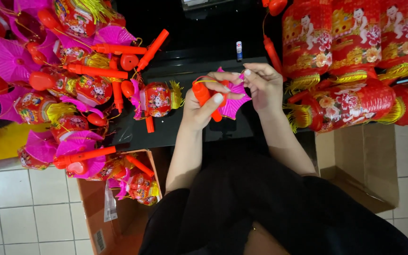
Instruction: Assembling small red and pink decorative lanterns by attaching plastic handles and sticks.
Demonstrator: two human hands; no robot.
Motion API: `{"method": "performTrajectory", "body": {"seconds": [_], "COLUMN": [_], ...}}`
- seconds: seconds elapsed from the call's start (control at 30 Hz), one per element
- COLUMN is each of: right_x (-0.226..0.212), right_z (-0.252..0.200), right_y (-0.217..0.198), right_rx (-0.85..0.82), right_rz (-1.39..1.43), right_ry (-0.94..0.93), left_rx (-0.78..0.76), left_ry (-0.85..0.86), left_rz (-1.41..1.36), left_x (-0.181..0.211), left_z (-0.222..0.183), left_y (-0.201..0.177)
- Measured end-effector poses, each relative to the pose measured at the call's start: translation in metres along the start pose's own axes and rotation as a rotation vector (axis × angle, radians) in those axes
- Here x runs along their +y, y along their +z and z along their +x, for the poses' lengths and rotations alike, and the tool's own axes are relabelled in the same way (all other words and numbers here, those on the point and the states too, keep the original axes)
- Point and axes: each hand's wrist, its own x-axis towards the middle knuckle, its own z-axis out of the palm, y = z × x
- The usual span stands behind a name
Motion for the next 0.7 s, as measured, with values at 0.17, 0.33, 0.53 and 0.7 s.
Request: {"method": "performTrajectory", "body": {"seconds": [0.17, 0.33, 0.53, 0.7], "right_x": [0.023, 0.019, 0.017, -0.006], "right_z": [0.009, 0.008, 0.004, -0.011], "right_y": [-0.02, -0.016, -0.008, 0.005], "right_rx": [0.1, 0.119, 0.131, 0.132], "right_rz": [0.163, 0.217, 0.201, -0.189], "right_ry": [0.172, 0.267, 0.193, -0.274], "left_rx": [0.005, 0.016, 0.047, 0.131], "left_ry": [0.004, 0.013, 0.038, 0.111], "left_rz": [0.013, 0.024, 0.07, 0.259], "left_x": [-0.002, 0.001, 0.009, 0.007], "left_z": [0.0, -0.002, 0.002, 0.006], "left_y": [-0.004, -0.006, 0.0, -0.009]}}
